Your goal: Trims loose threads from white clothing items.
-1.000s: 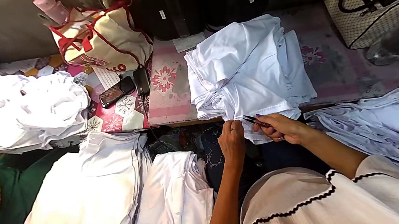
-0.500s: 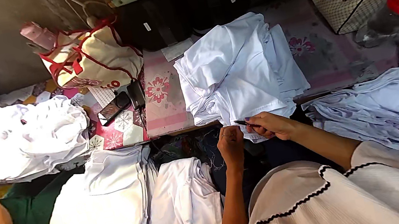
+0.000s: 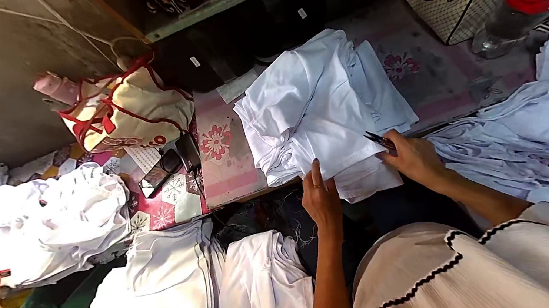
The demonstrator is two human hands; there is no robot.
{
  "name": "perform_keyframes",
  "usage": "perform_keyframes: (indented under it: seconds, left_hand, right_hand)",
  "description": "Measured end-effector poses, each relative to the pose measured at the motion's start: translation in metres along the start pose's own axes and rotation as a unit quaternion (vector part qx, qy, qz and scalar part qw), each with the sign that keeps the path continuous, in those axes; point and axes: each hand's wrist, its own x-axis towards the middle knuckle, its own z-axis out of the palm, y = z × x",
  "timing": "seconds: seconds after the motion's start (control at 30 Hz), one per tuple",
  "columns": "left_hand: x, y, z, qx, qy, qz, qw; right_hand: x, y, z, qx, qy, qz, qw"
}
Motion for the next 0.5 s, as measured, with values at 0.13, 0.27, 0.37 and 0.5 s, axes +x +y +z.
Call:
perform_keyframes:
  seconds: [0.13,0.27,0.37,0.5]
  left_hand:
    - [0.039,0.011,-0.028,-0.141,-0.202,0.014,0.969]
    - [0.104,0.003,-0.069,-0.444,-0.096,-0.169,0.875]
    - [0.121,-0.023,-0.088,-0.446,0.128,-0.203,0.863]
    - [0.089,-0.026,-0.073,-0.391,0.129,-0.187,0.892]
  right_hand:
    - [0.02,-0.013,-0.045,0.139,-0.106,-0.028,0.984]
    - [0.055,-0.06,-0.097,0.406,0.035,-0.122,0.905]
    - [0.056,-0.086,-0.118,0.446,0.159,-0.216,0.854]
    - [0.036,-0.073,-0.072,0.417,0.072,-0.187,0.886]
